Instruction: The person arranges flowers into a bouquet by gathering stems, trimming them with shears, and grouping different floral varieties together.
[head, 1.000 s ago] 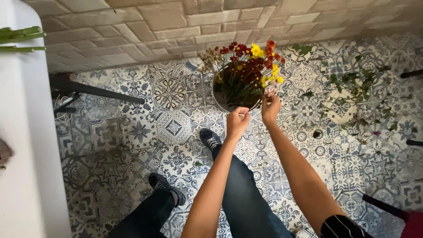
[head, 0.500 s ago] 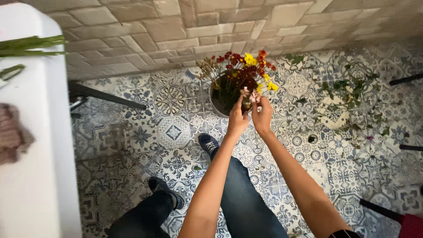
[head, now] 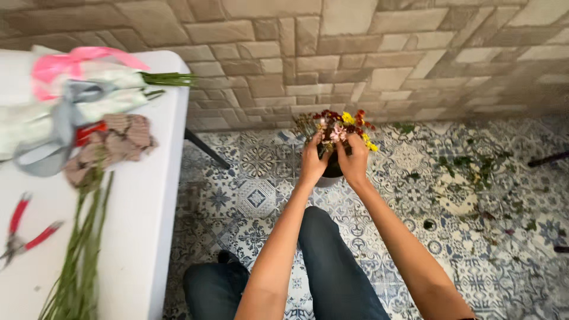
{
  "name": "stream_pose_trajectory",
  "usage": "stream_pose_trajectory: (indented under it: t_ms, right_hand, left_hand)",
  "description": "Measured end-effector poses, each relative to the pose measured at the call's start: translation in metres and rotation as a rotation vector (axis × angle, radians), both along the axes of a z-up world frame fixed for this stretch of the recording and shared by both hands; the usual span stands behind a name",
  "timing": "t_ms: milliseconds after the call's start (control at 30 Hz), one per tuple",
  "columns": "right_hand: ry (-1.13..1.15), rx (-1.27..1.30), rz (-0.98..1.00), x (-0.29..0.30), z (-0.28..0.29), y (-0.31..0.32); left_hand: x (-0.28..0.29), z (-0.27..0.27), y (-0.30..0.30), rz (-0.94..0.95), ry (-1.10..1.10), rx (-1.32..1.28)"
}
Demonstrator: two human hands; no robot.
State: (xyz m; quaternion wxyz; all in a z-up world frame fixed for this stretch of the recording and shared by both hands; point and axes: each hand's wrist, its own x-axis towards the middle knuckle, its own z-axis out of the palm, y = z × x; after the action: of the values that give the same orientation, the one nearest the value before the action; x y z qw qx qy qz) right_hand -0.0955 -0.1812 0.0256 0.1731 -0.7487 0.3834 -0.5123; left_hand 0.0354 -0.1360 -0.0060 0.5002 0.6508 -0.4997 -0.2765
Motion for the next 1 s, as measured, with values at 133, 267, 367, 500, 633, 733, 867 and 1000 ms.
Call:
stream_pose_trajectory:
  t_ms: [133,267,367,500,633,733,867,1000]
  right_hand:
    - [-0.056,-0.016,0.138,0.018,0.072,0.036]
    - [-0.113,-0.024,0.309,0.047,0.125,0.071]
    - [-0.101,-0.060,0.392,0.070,0.157,0.094]
    - [-0.116,-0.120,0.520,0.100,0.187,0.110]
    - [-0.151,-0.125,0.600,0.127,0.192,0.114]
    - [-0.167,-0.141,0.650,0.144,0.197,0.121]
    - [-0.176,-0.192,0.768,0.167,0.210,0.148]
    - [-0.218,-0.250,0.945,0.205,0.224,0.174]
  left_hand:
    - [0.017,0.056,0.031,0.051,0.027,-0.109]
    - [0.038,0.087,0.067,0.121,0.045,-0.209]
    - [0.058,0.098,0.087,0.156,0.060,-0.249]
    - [0.081,0.136,0.109,0.289,-0.041,-0.308]
    - [0.097,0.156,0.127,0.342,-0.040,-0.340]
    - [0.112,0.158,0.140,0.387,-0.072,-0.375]
    - [0.128,0.170,0.175,0.511,-0.072,-0.426]
    - [0.151,0.179,0.207,0.627,-0.020,-0.546]
